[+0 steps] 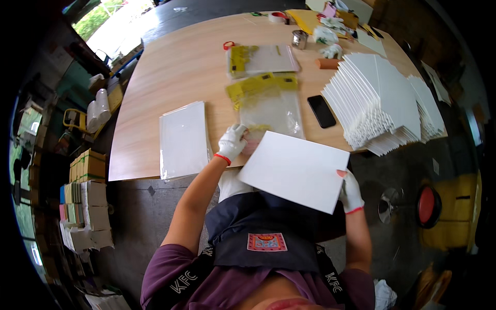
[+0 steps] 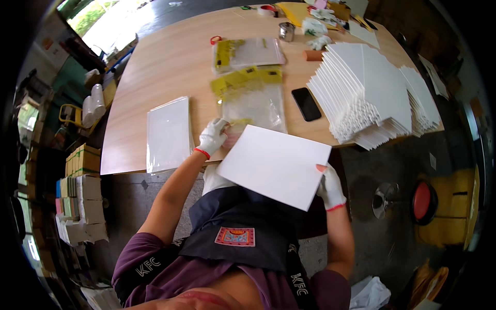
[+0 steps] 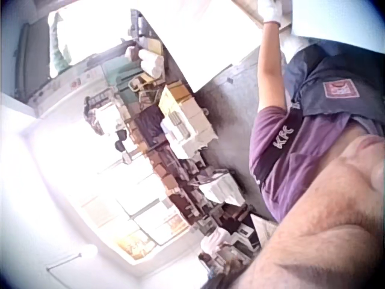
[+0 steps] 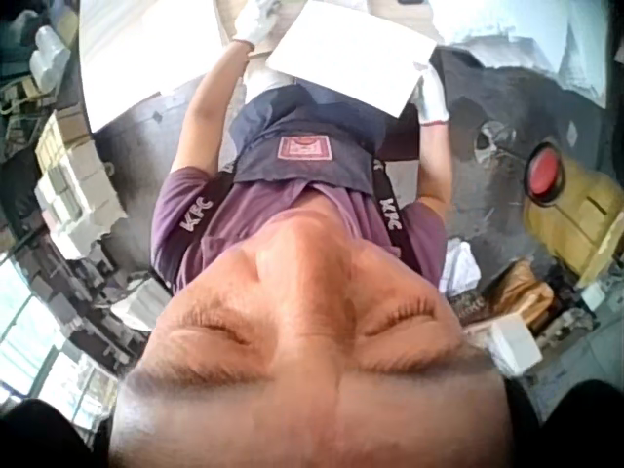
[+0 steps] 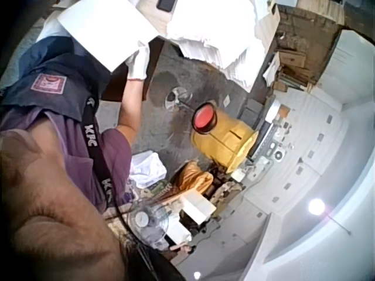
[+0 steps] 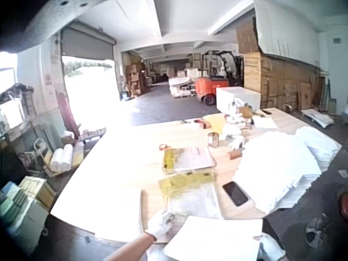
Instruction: The person repeatedly picks up white sheets of paper from a stack on the table and places them into clear plastic bags. They then move the filled bags to a growing pile on the left side of the table.
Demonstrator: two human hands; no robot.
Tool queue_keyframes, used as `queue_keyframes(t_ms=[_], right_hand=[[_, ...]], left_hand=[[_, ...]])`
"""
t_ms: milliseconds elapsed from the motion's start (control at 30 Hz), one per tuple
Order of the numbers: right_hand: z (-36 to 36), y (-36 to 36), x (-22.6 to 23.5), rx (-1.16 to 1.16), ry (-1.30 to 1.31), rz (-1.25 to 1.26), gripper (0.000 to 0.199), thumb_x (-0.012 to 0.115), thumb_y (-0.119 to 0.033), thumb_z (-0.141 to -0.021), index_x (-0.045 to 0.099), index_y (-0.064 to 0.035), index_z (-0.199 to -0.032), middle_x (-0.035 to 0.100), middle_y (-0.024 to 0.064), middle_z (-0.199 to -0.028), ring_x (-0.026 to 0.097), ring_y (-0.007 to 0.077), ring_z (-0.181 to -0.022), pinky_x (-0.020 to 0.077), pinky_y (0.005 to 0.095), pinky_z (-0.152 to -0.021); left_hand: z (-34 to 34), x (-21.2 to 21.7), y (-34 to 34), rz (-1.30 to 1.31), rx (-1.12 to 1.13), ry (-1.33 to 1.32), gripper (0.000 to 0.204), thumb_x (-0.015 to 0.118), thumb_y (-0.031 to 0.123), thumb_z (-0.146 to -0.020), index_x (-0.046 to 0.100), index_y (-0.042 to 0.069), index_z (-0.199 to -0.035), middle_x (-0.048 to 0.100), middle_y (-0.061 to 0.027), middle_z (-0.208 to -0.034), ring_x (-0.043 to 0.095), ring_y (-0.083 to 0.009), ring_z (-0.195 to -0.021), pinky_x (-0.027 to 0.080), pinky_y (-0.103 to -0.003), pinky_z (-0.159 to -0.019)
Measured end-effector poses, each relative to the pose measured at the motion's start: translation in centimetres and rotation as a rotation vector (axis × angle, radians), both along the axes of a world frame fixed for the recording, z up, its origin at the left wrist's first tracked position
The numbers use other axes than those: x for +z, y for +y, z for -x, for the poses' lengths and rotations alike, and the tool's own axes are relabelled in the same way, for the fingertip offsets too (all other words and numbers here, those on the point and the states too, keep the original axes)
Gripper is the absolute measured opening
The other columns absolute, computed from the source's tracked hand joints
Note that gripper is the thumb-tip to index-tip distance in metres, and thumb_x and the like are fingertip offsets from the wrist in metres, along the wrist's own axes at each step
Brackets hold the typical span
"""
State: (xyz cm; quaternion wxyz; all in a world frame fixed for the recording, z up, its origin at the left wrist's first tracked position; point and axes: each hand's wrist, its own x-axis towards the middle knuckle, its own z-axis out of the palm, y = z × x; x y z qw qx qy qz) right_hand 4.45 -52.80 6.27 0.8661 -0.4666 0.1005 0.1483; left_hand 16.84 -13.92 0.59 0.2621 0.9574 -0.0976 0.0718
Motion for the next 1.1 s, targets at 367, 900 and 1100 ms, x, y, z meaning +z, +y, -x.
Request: queue_keyframes(t_ms=[367, 900, 1100], right_hand=[[0.8, 3.9, -4.1, -0.434, 0.272, -0.14, 0.028, 0.053, -0.015, -0.092, 0.051, -0.005, -0.118, 0.061, 0.0076, -0.1, 0.063, 0.0167, -0.077, 0.0537, 0.0272, -0.062], [4.8, 4.9, -3.9, -0.36, 0.079, -0.126, 0.03, 0.052, -0.016, -0.091, 0.05, -0.0015, -0.117, 0.061, 0.0077, -0.099, 0.062, 0.0153, -0.075, 0.0498, 0.0263, -0.057], [7.1, 7.3, -1.0, -0.324, 0.05, -0.024, 0.02, 0.05, -0.023, -0.095, 0.051, -0.0054, -0.104, 0.056, 0.0021, -0.064, 0.049, 0.0095, -0.047, 0.0365, 0.0235, -0.04]], left_hand=[[-0.9, 2.9, -0.4, 0.312, -0.072, 0.076, 0.024, 0.05, -0.002, -0.078, 0.06, 0.011, -0.097, 0.062, -0.0093, -0.101, 0.059, -0.0293, -0.076, 0.05, -0.035, -0.069], [5.4, 0.9, -2.4, 0.414, 0.011, -0.387, 0.046, 0.052, -0.012, -0.067, 0.063, 0.007, -0.107, 0.058, -0.0075, -0.084, 0.058, -0.0207, -0.066, 0.048, -0.032, -0.058], [8.3, -1.4, -9.7, 1.539, 0.329, -0.136, 0.068, 0.051, -0.01, -0.084, 0.026, 0.015, -0.143, 0.058, -0.0091, -0.108, 0.061, -0.0151, -0.083, 0.053, -0.029, -0.069]])
